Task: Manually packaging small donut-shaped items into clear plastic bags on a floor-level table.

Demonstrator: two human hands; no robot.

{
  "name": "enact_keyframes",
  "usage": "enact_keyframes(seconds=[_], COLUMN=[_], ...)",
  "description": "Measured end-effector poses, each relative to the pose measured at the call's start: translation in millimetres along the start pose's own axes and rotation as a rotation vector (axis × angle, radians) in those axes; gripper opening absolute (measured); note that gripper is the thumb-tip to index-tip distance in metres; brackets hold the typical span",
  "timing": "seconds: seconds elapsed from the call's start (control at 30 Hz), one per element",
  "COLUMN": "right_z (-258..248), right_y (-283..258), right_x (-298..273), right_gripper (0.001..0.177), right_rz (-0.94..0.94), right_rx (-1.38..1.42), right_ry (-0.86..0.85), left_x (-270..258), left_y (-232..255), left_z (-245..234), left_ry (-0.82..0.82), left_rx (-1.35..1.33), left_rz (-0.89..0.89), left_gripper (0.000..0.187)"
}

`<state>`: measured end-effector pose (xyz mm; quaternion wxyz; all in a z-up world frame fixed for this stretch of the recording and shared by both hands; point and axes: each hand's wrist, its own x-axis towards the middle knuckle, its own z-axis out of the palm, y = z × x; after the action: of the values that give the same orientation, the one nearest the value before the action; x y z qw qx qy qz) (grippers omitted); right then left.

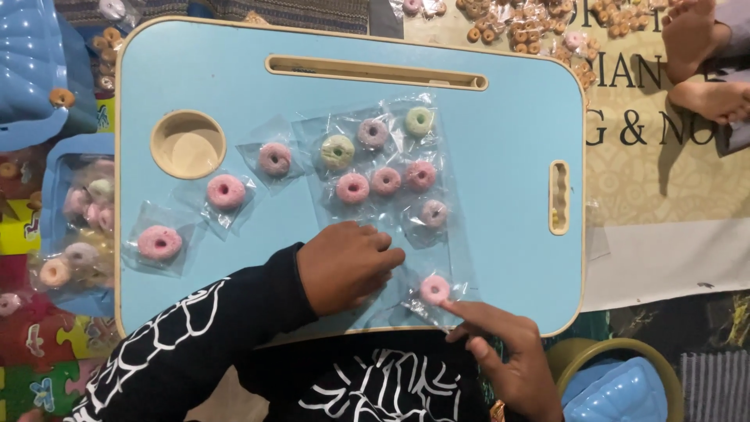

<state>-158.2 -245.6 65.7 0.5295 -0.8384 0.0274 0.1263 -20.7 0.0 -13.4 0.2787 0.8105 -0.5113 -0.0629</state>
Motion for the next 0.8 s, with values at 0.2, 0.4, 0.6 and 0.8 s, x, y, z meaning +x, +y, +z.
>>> enact_keyframes(seconds=[0.2, 0.4, 0.6, 0.8], right_z=[22, 46, 59, 65], right_y=[-9, -17, -24, -21], right_x=[10, 30, 35, 34], right_gripper=[0.053, 0.055, 0.056, 0.03], right_rz=[-0.044, -0.08, -0.265, -0.529], right_rx=[0.089, -0.137, -0.484, -0.58], right_ry=[-0.07, 0.015, 0.149, 0.353], left_x=[15, 15, 15, 14], left_y=[23, 23, 2, -31], left_z=[-54, -51, -60, -38], left_ry=[0.165, 0.16, 0.373, 0.325], left_rx=[-0.326, -0.343, -0.103, 0.224], left_rz=[0.094, 0.18, 0.11, -0.157], left_gripper=[0.013, 0.015, 0.023, 0.066])
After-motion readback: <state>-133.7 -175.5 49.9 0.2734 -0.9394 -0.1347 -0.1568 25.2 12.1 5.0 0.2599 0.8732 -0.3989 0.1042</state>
